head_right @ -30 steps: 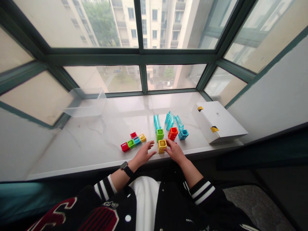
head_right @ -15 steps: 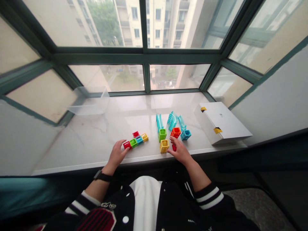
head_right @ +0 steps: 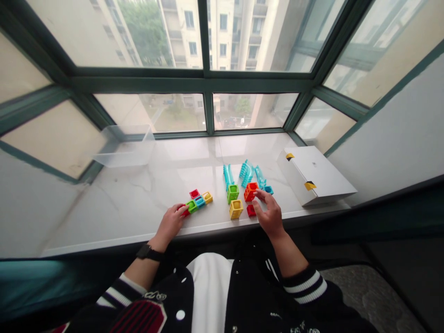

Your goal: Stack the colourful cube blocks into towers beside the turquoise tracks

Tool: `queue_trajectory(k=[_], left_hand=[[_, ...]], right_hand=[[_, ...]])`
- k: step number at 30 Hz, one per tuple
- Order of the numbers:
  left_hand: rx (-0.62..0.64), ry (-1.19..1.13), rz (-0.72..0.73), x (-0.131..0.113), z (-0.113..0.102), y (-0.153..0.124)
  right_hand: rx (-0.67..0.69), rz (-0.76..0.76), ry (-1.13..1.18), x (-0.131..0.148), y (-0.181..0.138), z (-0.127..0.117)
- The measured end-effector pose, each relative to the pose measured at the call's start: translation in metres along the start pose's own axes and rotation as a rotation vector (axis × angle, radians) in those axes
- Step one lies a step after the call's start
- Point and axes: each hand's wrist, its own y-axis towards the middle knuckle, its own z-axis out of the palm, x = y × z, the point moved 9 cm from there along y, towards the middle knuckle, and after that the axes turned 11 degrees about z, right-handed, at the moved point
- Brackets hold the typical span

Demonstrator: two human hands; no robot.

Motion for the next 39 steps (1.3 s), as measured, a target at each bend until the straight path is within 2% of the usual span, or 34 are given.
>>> queue_trajectory(k=[7, 12, 16, 19, 22, 25, 28, 32, 35, 39], left_hand=[[0.050, 0.069, -0.009, -0.003, 0.001, -0.002], [0.052, 0.024, -0.024, -0.004, -0.005, -0.009], [-0.068, -0.121, -0.046, -0.010, -0.025, -0.017], [-0.197, -0.326, -0.089, -0.019, -0.040, -0.021], [-0.308, -0.596, -0.147, -0.035, -0.050, -0.019], [-0.354, -0.815, -0.165, -0.063, -0.058, -0.011], [-0.360, -0.969, -0.130, -0.099, -0.067, 0.000], [-0.288, -1.094, -0.033, -0.143, -0.071, 0.012], [-0.292, -1.098, -0.014, -0.156, -0.074, 0.015], [-0.332, -1.042, -0.036, -0.155, -0.080, 0.015]], right_hand=[[0.060, -0.214, -0.011, 0.054, -0.011, 0.026], [0.097, -0.243, 0.016, 0.062, -0.013, 0.038], [0.123, -0.258, 0.041, 0.066, -0.016, 0.044], [0.139, -0.289, 0.042, 0.073, -0.018, 0.050], [0.180, -0.321, 0.051, 0.081, -0.021, 0.061], [0.249, -0.328, 0.067, 0.087, -0.024, 0.076], [0.351, -0.317, 0.094, 0.093, -0.030, 0.094], [0.489, -0.273, 0.183, 0.099, -0.039, 0.109], [0.500, -0.245, 0.226, 0.100, -0.041, 0.108], [0.448, -0.242, 0.237, 0.100, -0.041, 0.101]])
